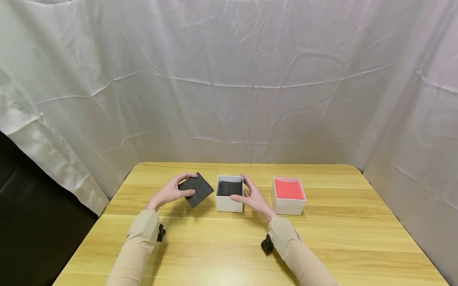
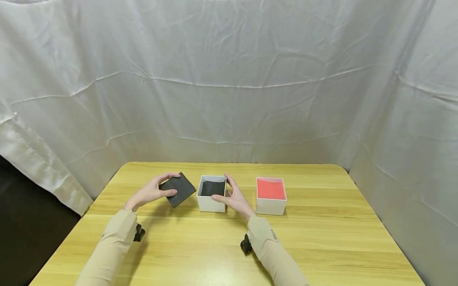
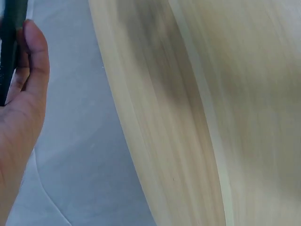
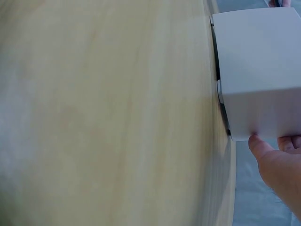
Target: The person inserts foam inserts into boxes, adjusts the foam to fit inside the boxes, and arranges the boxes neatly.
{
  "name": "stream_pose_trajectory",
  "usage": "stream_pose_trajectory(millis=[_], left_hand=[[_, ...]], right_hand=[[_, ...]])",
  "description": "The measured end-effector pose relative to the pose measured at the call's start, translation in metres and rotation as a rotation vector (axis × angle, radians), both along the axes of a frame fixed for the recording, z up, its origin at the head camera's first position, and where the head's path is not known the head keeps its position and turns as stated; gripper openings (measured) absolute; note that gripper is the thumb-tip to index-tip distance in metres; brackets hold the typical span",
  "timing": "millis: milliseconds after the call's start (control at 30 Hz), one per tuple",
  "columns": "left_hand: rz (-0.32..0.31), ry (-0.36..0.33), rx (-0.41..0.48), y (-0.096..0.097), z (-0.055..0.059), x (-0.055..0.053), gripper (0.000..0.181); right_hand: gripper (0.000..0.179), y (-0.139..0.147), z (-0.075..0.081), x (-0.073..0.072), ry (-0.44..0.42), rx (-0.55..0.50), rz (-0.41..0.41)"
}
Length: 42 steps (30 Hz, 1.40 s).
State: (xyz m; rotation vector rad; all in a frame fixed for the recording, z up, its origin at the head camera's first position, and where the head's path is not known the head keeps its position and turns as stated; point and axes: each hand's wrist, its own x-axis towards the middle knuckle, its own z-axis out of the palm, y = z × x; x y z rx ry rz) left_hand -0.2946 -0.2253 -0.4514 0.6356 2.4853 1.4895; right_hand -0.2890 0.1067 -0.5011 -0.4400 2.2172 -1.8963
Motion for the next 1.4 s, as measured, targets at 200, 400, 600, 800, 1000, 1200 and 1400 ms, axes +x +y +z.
stream_pose_trajectory(millis=[200, 400, 600, 800, 1000, 1200, 1400], left_hand=[[0.087, 0.077, 0.103, 0.007, 0.002, -0.002, 0.068], [0.252, 0.098, 0.169, 0.012, 0.008, -0.004, 0.053], [0.270, 0.140, 0.188, 0.027, 0.013, -0.006, 0.049], [0.231, 0.185, 0.210, 0.047, 0.015, -0.010, 0.051], [0.253, 0.190, 0.167, 0.061, 0.017, -0.012, 0.044], [0.248, 0.192, 0.130, 0.074, 0.018, -0.014, 0.043], [0.218, 0.194, 0.126, 0.088, 0.020, -0.016, 0.042]], right_hand=[[0.099, 0.000, -0.002, -0.001, -0.002, -0.006, -0.003], [0.101, 0.000, -0.001, -0.001, 0.004, -0.014, -0.002], [0.099, 0.000, -0.001, -0.001, 0.008, -0.012, -0.003], [0.098, 0.000, 0.000, -0.001, 0.008, -0.008, 0.003], [0.100, -0.001, 0.000, -0.001, 0.004, -0.020, 0.000], [0.102, -0.002, 0.000, 0.001, -0.007, -0.012, -0.002], [0.100, -0.001, 0.001, -0.001, -0.006, -0.027, 0.007]])
